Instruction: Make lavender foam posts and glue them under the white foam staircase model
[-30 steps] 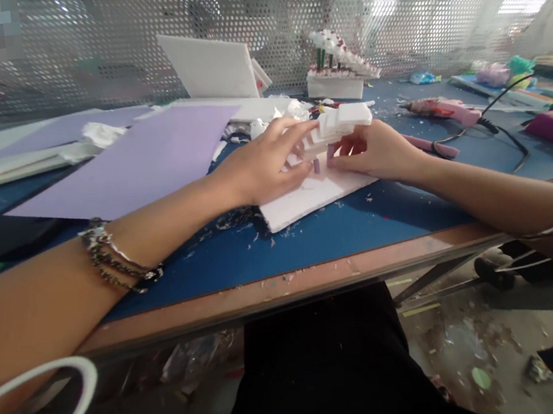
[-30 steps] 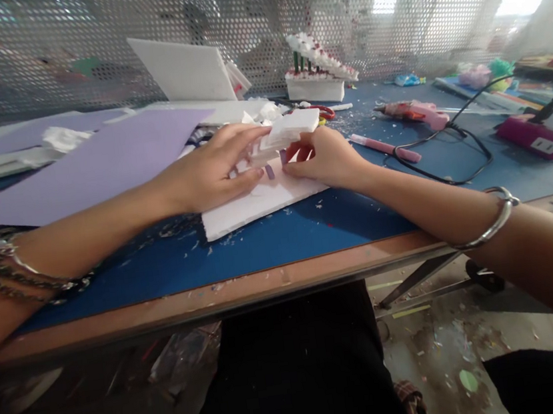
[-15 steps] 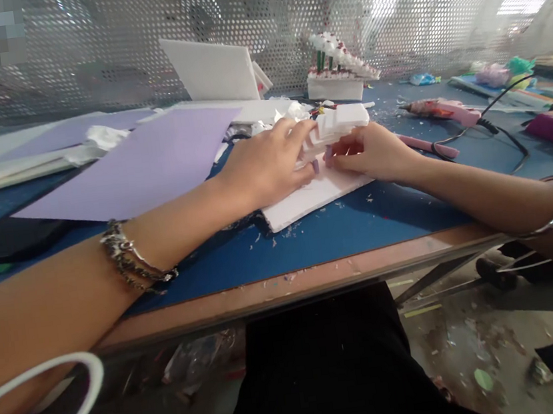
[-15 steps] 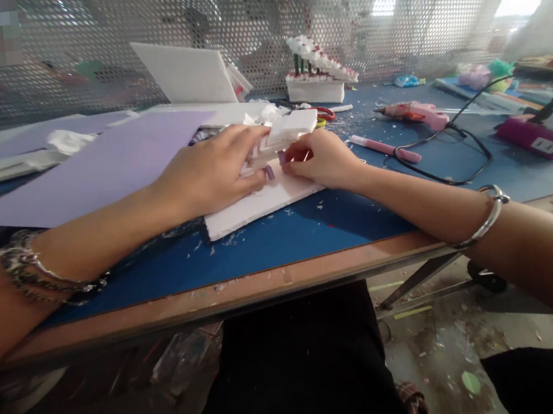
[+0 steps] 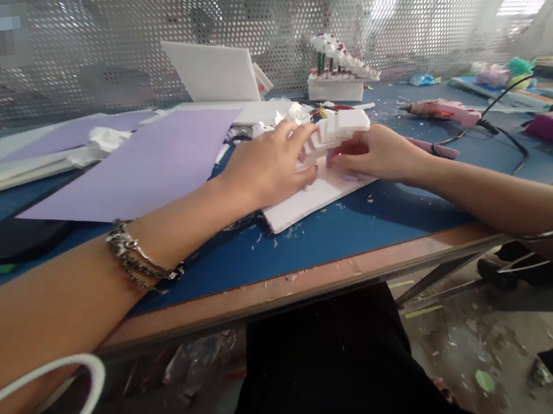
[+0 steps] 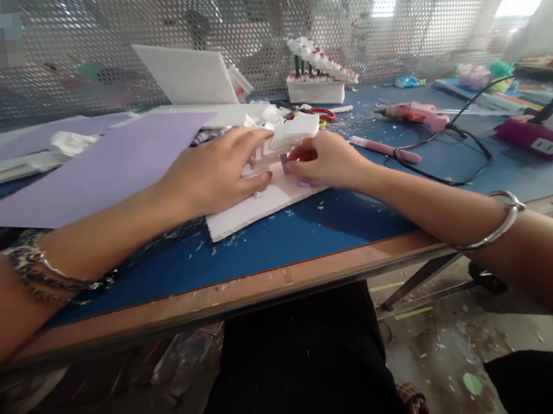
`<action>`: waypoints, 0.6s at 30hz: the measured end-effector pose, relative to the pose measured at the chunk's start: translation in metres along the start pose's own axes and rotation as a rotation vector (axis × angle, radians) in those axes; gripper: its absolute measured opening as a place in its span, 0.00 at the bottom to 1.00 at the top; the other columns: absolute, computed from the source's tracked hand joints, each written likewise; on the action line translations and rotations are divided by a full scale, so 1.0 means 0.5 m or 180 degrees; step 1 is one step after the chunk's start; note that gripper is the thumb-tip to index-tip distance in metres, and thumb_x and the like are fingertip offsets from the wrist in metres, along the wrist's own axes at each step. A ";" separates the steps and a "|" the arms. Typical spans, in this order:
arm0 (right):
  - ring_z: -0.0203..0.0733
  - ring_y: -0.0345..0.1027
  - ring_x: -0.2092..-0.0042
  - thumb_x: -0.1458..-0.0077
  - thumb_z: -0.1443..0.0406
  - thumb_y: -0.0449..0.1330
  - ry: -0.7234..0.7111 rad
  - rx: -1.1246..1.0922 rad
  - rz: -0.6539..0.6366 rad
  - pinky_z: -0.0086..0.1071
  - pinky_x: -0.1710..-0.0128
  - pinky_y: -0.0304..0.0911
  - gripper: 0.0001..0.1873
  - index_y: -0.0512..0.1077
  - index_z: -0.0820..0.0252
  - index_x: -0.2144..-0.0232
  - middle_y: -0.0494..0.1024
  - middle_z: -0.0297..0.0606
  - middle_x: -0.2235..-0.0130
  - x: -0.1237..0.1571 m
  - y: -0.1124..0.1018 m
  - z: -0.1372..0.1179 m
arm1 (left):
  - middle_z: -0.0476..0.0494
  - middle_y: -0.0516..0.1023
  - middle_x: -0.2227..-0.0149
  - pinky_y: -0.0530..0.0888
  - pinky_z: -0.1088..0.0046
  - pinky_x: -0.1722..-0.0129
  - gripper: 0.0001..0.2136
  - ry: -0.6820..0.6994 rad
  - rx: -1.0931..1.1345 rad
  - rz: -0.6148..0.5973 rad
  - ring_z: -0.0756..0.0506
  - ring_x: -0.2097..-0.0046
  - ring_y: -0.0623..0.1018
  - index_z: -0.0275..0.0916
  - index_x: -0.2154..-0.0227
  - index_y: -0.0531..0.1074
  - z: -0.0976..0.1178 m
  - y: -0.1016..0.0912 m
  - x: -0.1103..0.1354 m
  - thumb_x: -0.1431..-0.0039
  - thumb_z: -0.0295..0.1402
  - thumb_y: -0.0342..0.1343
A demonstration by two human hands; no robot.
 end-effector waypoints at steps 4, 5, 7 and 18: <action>0.36 0.65 0.72 0.52 0.64 0.57 -0.0089 0.0131 -0.0179 0.31 0.72 0.55 0.09 0.75 0.63 0.72 0.75 0.38 0.74 0.017 -0.018 -0.002 | 0.42 0.59 0.42 0.67 0.60 0.52 0.27 0.0024 0.0093 -0.0043 0.35 0.47 0.68 0.44 0.41 0.51 -0.003 0.006 -0.001 0.44 0.44 0.43; 0.36 0.65 0.72 0.52 0.63 0.58 -0.0129 0.0212 -0.0189 0.32 0.72 0.55 0.09 0.75 0.63 0.72 0.75 0.38 0.74 0.020 -0.021 -0.002 | 0.42 0.59 0.42 0.67 0.60 0.52 0.27 0.0042 0.0116 -0.0031 0.36 0.47 0.68 0.44 0.41 0.51 -0.004 0.007 -0.001 0.44 0.44 0.43; 0.36 0.65 0.73 0.53 0.62 0.58 -0.0198 0.0353 -0.0159 0.32 0.72 0.55 0.10 0.75 0.62 0.72 0.75 0.38 0.74 0.024 -0.024 -0.004 | 0.42 0.58 0.42 0.66 0.60 0.50 0.27 0.0105 0.0162 0.0012 0.36 0.46 0.67 0.44 0.41 0.51 -0.005 0.008 -0.002 0.44 0.43 0.43; 0.35 0.66 0.71 0.54 0.56 0.60 -0.0486 0.0482 -0.0306 0.32 0.69 0.58 0.13 0.76 0.61 0.71 0.76 0.36 0.72 0.038 -0.023 -0.014 | 0.37 0.54 0.38 0.61 0.59 0.44 0.29 0.0918 0.0408 0.0300 0.37 0.40 0.59 0.40 0.39 0.48 0.012 0.004 -0.002 0.44 0.35 0.45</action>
Point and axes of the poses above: each hand's wrist, its own x-axis away from the middle knuckle, its own y-axis out of the palm, z = x × y, the point moved 6 cm from there along -x, towards the middle knuckle
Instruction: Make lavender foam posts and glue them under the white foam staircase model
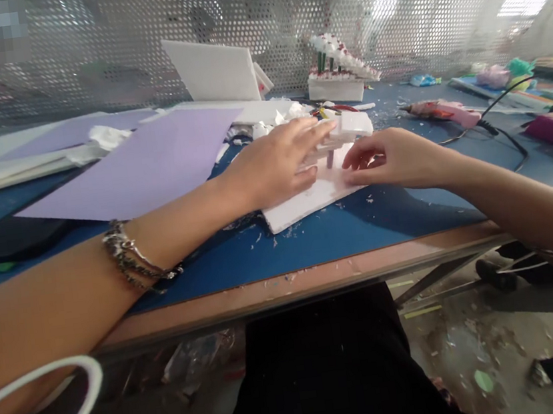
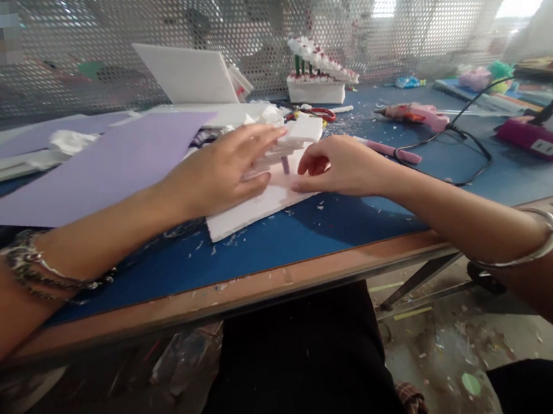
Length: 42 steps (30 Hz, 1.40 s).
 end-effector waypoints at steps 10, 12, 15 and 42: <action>0.38 0.67 0.66 0.48 0.64 0.57 -0.0488 0.0614 0.0265 0.31 0.64 0.58 0.09 0.76 0.60 0.69 0.76 0.38 0.67 0.015 0.005 -0.024 | 0.41 0.56 0.39 0.57 0.60 0.42 0.31 -0.0055 0.0220 -0.0297 0.38 0.40 0.59 0.40 0.39 0.47 -0.024 0.011 -0.004 0.46 0.39 0.45; 0.38 0.67 0.66 0.48 0.64 0.57 -0.0544 0.0742 0.0261 0.32 0.63 0.57 0.09 0.76 0.61 0.66 0.76 0.39 0.67 0.013 0.007 -0.031 | 0.41 0.54 0.38 0.56 0.61 0.41 0.32 -0.0097 0.0245 -0.0344 0.38 0.39 0.58 0.40 0.38 0.46 -0.027 0.010 -0.001 0.46 0.40 0.45; 0.39 0.67 0.67 0.48 0.64 0.57 -0.0596 0.0689 0.0226 0.33 0.63 0.57 0.11 0.75 0.60 0.62 0.76 0.38 0.68 0.009 0.010 -0.037 | 0.41 0.52 0.37 0.57 0.62 0.42 0.33 -0.0239 0.0277 -0.0377 0.39 0.39 0.58 0.41 0.38 0.44 -0.031 0.012 0.004 0.47 0.41 0.45; 0.31 0.58 0.75 0.57 0.63 0.61 0.0777 -0.0898 0.0798 0.28 0.75 0.52 0.08 0.75 0.63 0.75 0.74 0.35 0.75 0.021 0.028 0.004 | 0.41 0.61 0.44 0.66 0.59 0.49 0.33 -0.1074 -0.0067 -0.0358 0.35 0.45 0.65 0.44 0.42 0.53 0.020 -0.012 0.026 0.50 0.51 0.44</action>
Point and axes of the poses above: each hand's wrist, its own x-axis away from the middle knuckle, its own y-axis out of the palm, z = x × y, the point moved 6 cm from there along -x, towards the middle knuckle
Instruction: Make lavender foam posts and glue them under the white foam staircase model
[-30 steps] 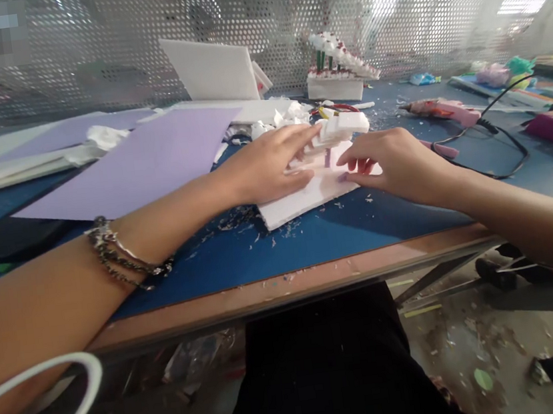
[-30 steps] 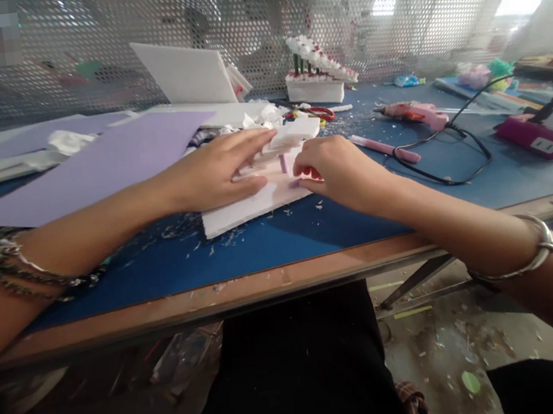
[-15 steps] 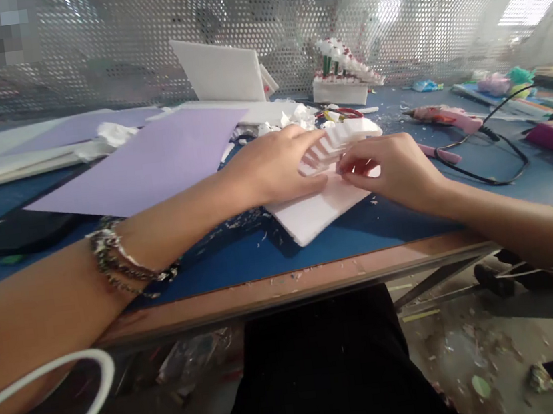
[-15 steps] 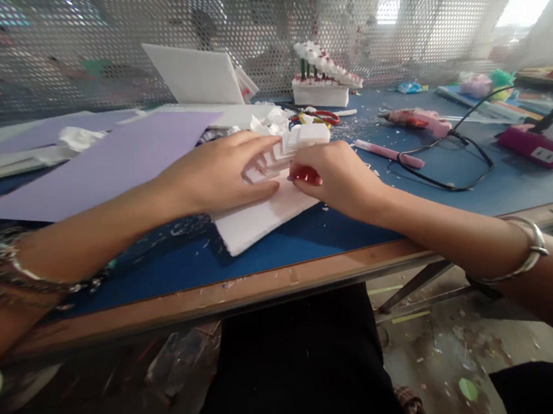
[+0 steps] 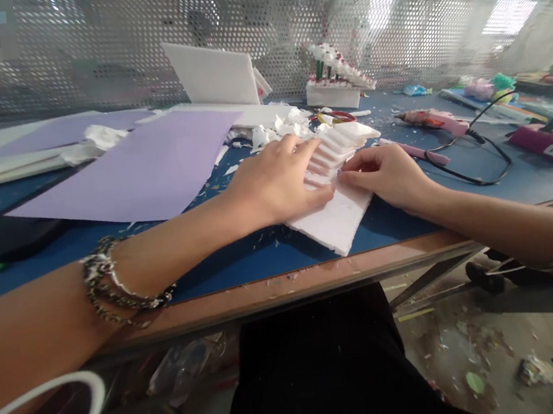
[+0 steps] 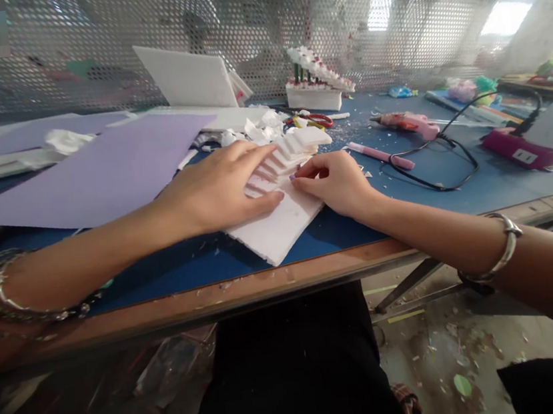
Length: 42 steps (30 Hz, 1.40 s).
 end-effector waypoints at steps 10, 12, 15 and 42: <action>0.29 0.55 0.76 0.56 0.63 0.61 -0.0178 0.0268 0.0024 0.28 0.75 0.51 0.08 0.75 0.63 0.75 0.70 0.32 0.78 0.001 -0.002 -0.012 | 0.40 0.58 0.42 0.64 0.60 0.47 0.33 -0.0009 0.0118 -0.0029 0.35 0.43 0.63 0.42 0.41 0.51 0.007 0.003 0.004 0.48 0.49 0.44; 0.29 0.54 0.76 0.56 0.62 0.61 -0.0213 0.0264 -0.0031 0.28 0.75 0.50 0.08 0.76 0.63 0.75 0.69 0.32 0.78 0.000 -0.002 -0.011 | 0.41 0.55 0.41 0.64 0.60 0.47 0.35 0.0011 0.0211 -0.0117 0.34 0.43 0.63 0.44 0.40 0.49 0.000 0.007 0.002 0.50 0.50 0.45; 0.29 0.53 0.76 0.56 0.62 0.61 -0.0159 0.0183 -0.0149 0.28 0.75 0.50 0.08 0.76 0.63 0.75 0.69 0.31 0.79 -0.001 0.001 -0.009 | 0.41 0.51 0.39 0.63 0.62 0.46 0.39 0.0196 0.0457 -0.0268 0.35 0.42 0.62 0.46 0.39 0.45 -0.014 0.018 -0.002 0.53 0.52 0.48; 0.33 0.61 0.73 0.55 0.63 0.62 -0.0229 0.0224 -0.0127 0.29 0.73 0.54 0.09 0.78 0.61 0.71 0.78 0.37 0.71 -0.011 0.004 0.001 | 0.40 0.51 0.39 0.58 0.61 0.42 0.40 0.0579 0.0761 -0.0174 0.34 0.40 0.57 0.44 0.38 0.45 -0.031 0.026 -0.017 0.53 0.51 0.49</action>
Point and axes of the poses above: each hand's wrist, its own x-axis away from the middle knuckle, its own y-axis out of the palm, z = x × y, the point moved 6 cm from there along -x, towards the middle knuckle
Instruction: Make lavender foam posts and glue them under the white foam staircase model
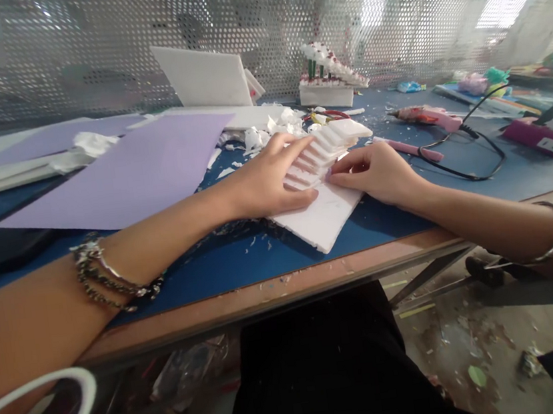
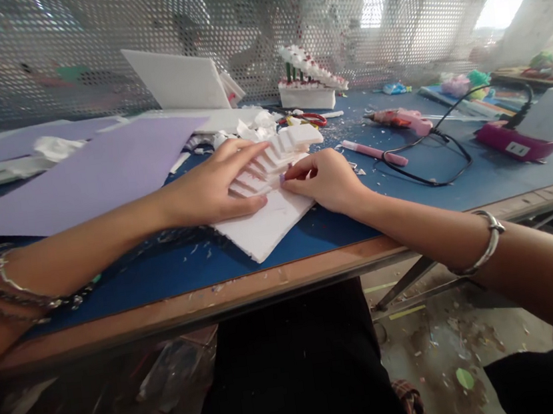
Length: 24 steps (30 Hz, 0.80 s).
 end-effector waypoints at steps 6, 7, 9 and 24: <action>0.32 0.60 0.74 0.55 0.62 0.62 -0.0008 0.0019 0.0025 0.29 0.73 0.53 0.09 0.78 0.63 0.73 0.77 0.37 0.73 -0.003 0.002 0.000 | 0.38 0.50 0.39 0.57 0.58 0.42 0.42 -0.0013 0.0072 0.0028 0.32 0.40 0.57 0.41 0.38 0.46 -0.003 0.001 -0.005 0.55 0.53 0.50; 0.31 0.59 0.74 0.56 0.62 0.62 -0.0029 0.0025 0.0027 0.29 0.74 0.53 0.09 0.77 0.63 0.73 0.77 0.36 0.74 -0.003 0.002 -0.001 | 0.38 0.50 0.39 0.58 0.58 0.42 0.42 -0.0006 0.0079 0.0029 0.32 0.40 0.58 0.41 0.38 0.46 -0.003 0.002 -0.005 0.55 0.53 0.50; 0.30 0.58 0.75 0.56 0.62 0.62 -0.0069 0.0020 0.0038 0.28 0.74 0.52 0.09 0.76 0.64 0.74 0.74 0.35 0.76 -0.002 0.002 -0.001 | 0.39 0.51 0.39 0.59 0.58 0.42 0.41 0.0025 0.0077 0.0016 0.33 0.40 0.58 0.42 0.38 0.46 -0.004 0.003 -0.005 0.55 0.53 0.50; 0.29 0.62 0.70 0.53 0.63 0.59 -0.0395 -0.1755 -0.1226 0.26 0.68 0.59 0.06 0.68 0.61 0.75 0.70 0.31 0.73 0.040 0.004 -0.056 | 0.41 0.74 0.58 0.68 0.65 0.53 0.19 0.1782 -0.0608 0.1453 0.44 0.55 0.72 0.37 0.58 0.69 0.111 -0.065 0.046 0.44 0.47 0.50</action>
Point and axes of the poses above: each hand's wrist, its own x-axis away from the middle knuckle, its own y-axis out of the palm, z = x × y, the point moved 6 cm from there along -x, towards the middle knuckle
